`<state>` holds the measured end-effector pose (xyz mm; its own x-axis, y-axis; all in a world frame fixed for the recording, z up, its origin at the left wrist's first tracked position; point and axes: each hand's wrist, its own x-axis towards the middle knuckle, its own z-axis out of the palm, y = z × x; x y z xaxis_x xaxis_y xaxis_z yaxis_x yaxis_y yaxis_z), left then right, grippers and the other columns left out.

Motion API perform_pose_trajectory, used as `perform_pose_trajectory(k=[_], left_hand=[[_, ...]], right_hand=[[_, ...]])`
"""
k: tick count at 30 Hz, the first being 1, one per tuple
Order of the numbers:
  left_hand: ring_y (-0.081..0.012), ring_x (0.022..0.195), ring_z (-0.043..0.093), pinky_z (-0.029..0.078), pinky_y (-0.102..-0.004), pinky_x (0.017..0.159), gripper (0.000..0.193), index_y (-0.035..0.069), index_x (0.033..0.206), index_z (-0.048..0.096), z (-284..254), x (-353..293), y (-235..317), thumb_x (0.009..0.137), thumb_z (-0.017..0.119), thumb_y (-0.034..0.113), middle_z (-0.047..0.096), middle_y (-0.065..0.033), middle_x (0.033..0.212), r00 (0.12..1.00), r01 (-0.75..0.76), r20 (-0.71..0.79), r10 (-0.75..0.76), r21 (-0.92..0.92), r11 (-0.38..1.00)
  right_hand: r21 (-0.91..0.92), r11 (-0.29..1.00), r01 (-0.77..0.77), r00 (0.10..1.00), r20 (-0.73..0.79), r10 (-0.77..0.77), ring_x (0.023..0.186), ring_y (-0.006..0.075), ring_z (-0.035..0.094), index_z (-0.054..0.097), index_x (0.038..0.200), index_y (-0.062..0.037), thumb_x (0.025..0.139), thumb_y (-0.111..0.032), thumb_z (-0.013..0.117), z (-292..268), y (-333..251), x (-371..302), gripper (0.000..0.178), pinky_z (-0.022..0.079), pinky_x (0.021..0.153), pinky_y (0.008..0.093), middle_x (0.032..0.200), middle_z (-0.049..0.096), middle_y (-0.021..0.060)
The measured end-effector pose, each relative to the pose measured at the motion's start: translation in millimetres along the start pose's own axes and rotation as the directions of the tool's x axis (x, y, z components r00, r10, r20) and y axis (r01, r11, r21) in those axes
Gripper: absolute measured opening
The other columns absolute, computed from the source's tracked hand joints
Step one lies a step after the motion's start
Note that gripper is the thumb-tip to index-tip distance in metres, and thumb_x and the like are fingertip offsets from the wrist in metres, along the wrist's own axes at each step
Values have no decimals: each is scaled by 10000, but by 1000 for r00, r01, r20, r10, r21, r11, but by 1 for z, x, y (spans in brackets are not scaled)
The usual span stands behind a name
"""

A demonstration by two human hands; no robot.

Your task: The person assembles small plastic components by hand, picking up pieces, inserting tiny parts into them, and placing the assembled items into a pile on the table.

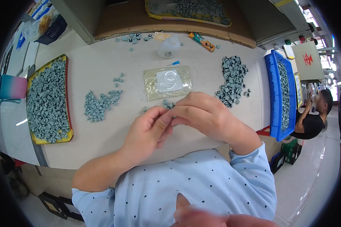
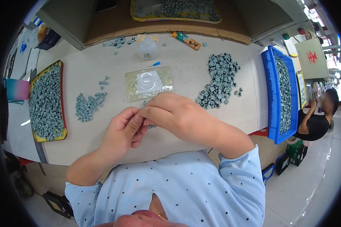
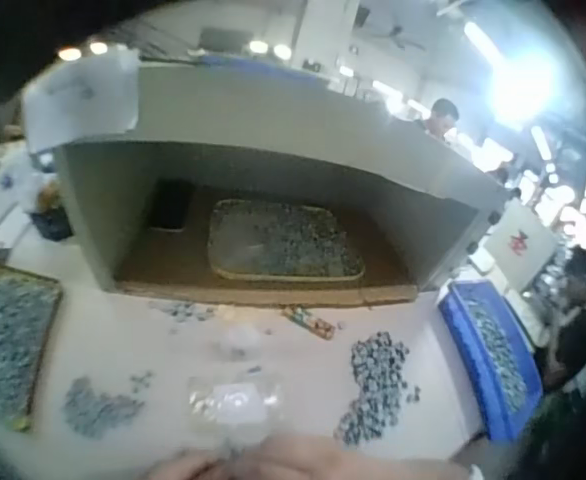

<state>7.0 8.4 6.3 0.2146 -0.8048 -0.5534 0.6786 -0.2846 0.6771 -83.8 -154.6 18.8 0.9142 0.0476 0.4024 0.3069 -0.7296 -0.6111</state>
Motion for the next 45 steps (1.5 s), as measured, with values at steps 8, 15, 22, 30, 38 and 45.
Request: perform_pose_trajectory(k=[8,15,22,30,38,45], left_hand=[[-44,495,293,243,-194,424,213,56,948,484,-3,-2,1,958,409,255,459,-1,726,999,-8,33,11,-85,996],[-38,491,285,234,-192,420,181,57,949,488,-10,-3,4,959,408,219,463,-3,729,1000,-2,-16,0,-92,996],[-27,503,335,271,-184,428,189,0,1025,540,-17,-4,2,927,473,148,531,-30,793,993,-102,-65,95,-111,989],[-22,494,294,247,-179,422,211,-28,1052,561,-23,-8,6,910,482,106,542,-49,847,988,-67,-150,35,-216,974],[-17,507,313,240,-177,411,177,35,1038,513,-30,-10,6,899,527,144,569,-51,886,989,-84,-130,66,-137,987],[-37,500,279,206,-184,412,147,92,884,455,-29,-12,7,919,503,226,456,8,715,995,-62,-92,38,-282,957]], right_hand=[[129,988,-87,994,-50,94,643,211,601,635,833,-6,623,-14,740,6,2,0,234,496,561,286,745,613,86],[19,1000,20,999,-38,-19,650,214,605,637,837,0,615,53,708,14,6,2,238,500,553,277,748,612,83],[-223,970,95,985,-119,-124,618,210,577,624,818,9,596,41,713,10,27,9,241,474,518,293,742,596,86],[-436,894,102,989,-52,-138,629,202,565,621,848,17,563,23,694,16,36,13,295,462,509,291,774,575,76],[-334,941,51,972,-199,-123,623,187,569,621,826,11,646,58,672,22,29,19,193,464,533,269,785,588,89],[641,581,-502,737,-34,675,629,109,573,597,859,27,787,6,619,25,4,17,78,460,555,210,743,611,72]])
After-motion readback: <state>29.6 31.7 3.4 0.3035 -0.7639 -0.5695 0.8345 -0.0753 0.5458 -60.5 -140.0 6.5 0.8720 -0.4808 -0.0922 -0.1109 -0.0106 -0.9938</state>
